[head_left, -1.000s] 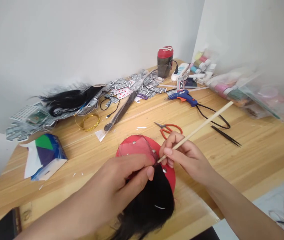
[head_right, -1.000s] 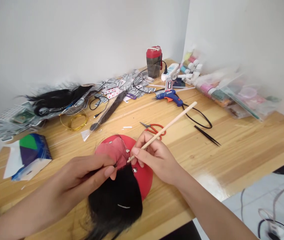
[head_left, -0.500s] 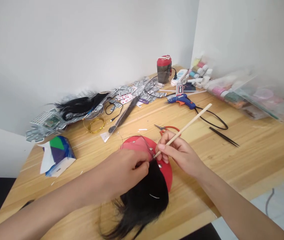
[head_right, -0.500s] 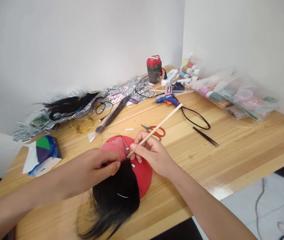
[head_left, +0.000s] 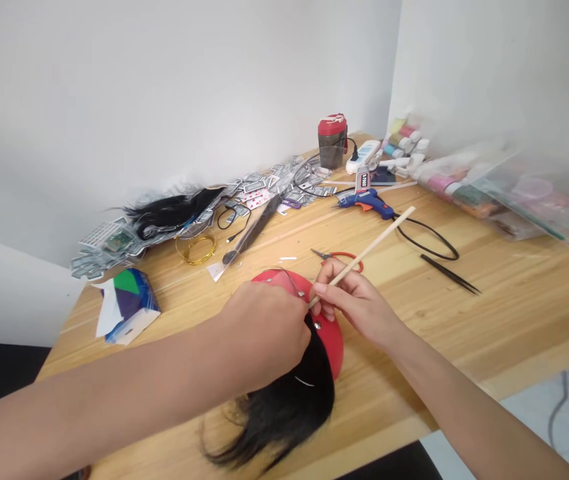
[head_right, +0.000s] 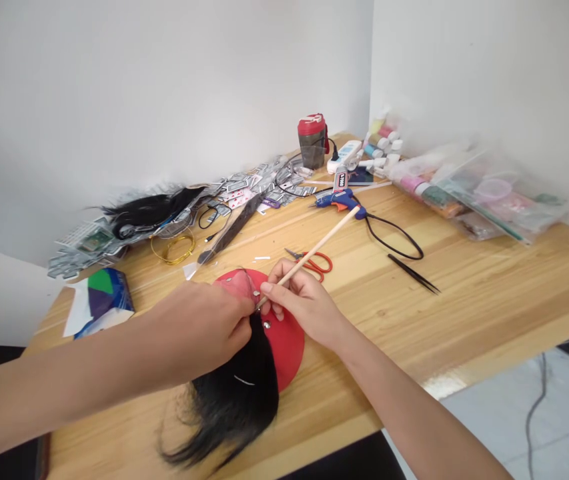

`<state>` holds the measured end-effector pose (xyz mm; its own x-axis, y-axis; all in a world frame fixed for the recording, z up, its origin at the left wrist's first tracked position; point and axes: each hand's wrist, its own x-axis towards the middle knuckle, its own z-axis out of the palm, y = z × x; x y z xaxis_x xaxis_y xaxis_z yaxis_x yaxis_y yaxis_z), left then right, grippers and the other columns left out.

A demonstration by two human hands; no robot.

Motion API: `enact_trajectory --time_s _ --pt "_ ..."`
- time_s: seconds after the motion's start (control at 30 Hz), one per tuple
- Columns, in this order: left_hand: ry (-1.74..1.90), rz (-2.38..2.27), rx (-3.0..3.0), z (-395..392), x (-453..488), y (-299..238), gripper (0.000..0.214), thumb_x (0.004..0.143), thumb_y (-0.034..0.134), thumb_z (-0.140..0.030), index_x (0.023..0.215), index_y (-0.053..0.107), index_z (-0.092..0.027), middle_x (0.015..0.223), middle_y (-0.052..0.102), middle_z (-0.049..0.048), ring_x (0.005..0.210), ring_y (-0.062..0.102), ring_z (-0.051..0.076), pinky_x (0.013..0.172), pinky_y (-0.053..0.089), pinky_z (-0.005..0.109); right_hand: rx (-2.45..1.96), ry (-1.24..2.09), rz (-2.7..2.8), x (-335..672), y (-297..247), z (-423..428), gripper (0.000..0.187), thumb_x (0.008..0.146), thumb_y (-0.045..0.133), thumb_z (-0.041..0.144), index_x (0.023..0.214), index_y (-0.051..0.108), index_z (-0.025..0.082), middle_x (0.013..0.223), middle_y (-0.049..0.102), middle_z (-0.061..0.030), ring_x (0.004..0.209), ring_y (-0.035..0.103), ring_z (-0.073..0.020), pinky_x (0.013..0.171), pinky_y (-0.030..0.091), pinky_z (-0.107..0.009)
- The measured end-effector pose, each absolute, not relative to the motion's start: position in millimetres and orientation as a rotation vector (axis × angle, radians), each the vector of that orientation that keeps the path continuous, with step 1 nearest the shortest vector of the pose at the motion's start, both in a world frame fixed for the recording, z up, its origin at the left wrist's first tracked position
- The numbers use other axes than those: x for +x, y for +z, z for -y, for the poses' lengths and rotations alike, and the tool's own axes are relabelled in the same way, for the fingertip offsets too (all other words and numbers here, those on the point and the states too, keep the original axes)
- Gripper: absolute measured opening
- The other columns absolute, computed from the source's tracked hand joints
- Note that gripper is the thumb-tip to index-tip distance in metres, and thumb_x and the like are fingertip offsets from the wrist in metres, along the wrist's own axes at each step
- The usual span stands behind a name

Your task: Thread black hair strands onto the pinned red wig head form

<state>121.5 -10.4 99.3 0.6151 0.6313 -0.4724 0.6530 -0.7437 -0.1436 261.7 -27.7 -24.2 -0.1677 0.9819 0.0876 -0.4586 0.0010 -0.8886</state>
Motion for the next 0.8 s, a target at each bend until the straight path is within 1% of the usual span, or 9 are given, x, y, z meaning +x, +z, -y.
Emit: enact_trajectory --time_s 0.1,0.2,0.37,0.47,0.57,0.67,0.73,0.8 --pt "-0.856 -1.022 2.887 15 121 95 0.02 0.086 0.052 -0.011 0.077 0.07 -0.014 0.057 0.059 0.0051 0.049 0.053 0.019 0.045 0.025 0.029 -0.715 1.505 0.984 262 -26 27 0.035 0.082 0.079 0.044 0.075 0.055 0.02 0.059 0.067 0.0026 0.047 0.051 -0.0087 0.049 0.038 -0.022" --pt "-0.9 -0.928 2.959 20 116 91 0.017 0.08 0.056 -0.005 0.071 0.068 -0.014 0.054 0.056 0.0042 0.046 0.052 0.019 0.044 0.025 0.03 -0.706 1.516 0.966 261 -27 26 0.034 0.082 0.078 0.043 0.074 0.055 0.02 0.059 0.068 0.0027 0.048 0.05 -0.0085 0.048 0.038 -0.022" --pt "-0.935 -0.762 3.162 26 103 86 0.019 0.077 0.055 0.001 0.069 0.062 -0.015 0.058 0.057 0.0031 0.044 0.053 0.017 0.041 0.021 0.032 -0.698 1.539 0.929 261 -27 25 0.032 0.082 0.078 0.041 0.075 0.054 0.02 0.059 0.068 0.0028 0.048 0.05 -0.0081 0.048 0.039 -0.02" --pt "-0.944 -0.717 3.188 25 95 85 0.017 0.077 0.054 -0.001 0.072 0.06 -0.017 0.06 0.058 0.0028 0.045 0.055 0.017 0.04 0.019 0.032 -0.708 1.548 0.909 261 -26 26 0.031 0.082 0.078 0.04 0.075 0.055 0.02 0.059 0.069 0.0028 0.048 0.05 -0.008 0.048 0.04 -0.02" --pt "-0.853 -0.723 3.2 21 88 85 0.015 0.08 0.054 -0.004 0.078 0.06 -0.018 0.061 0.058 0.0025 0.051 0.058 0.02 0.042 0.02 0.033 -0.72 1.552 0.89 261 -26 26 0.031 0.082 0.079 0.039 0.074 0.055 0.02 0.059 0.069 0.0026 0.047 0.051 -0.0081 0.047 0.039 -0.02" --pt "-0.723 -0.651 3.178 17 78 85 0.014 0.082 0.056 -0.006 0.079 0.058 -0.02 0.068 0.06 0.0016 0.055 0.058 0.02 0.044 0.022 0.033 -0.726 1.555 0.874 261 -27 26 0.031 0.081 0.079 0.039 0.074 0.056 0.02 0.058 0.069 0.0019 0.047 0.051 -0.0084 0.046 0.038 -0.02" --pt "-0.538 -0.561 3.211 14 67 83 0.015 0.085 0.054 -0.009 0.076 0.057 -0.021 0.073 0.06 0.0016 0.054 0.055 0.018 0.045 0.025 0.033 -0.726 1.558 0.865 261 -27 26 0.031 0.08 0.08 0.039 0.074 0.056 0.02 0.058 0.069 0.0017 0.047 0.05 -0.0085 0.045 0.038 -0.02" --pt "-0.298 -0.492 3.255 12 56 78 0.022 0.091 0.047 -0.011 0.074 0.055 -0.021 0.078 0.061 0.0025 0.051 0.05 0.017 0.046 0.028 0.033 -0.726 1.558 0.854 261 -26 26 0.031 0.08 0.08 0.039 0.075 0.057 0.019 0.058 0.069 0.0018 0.047 0.05 -0.0084 0.045 0.039 -0.019"
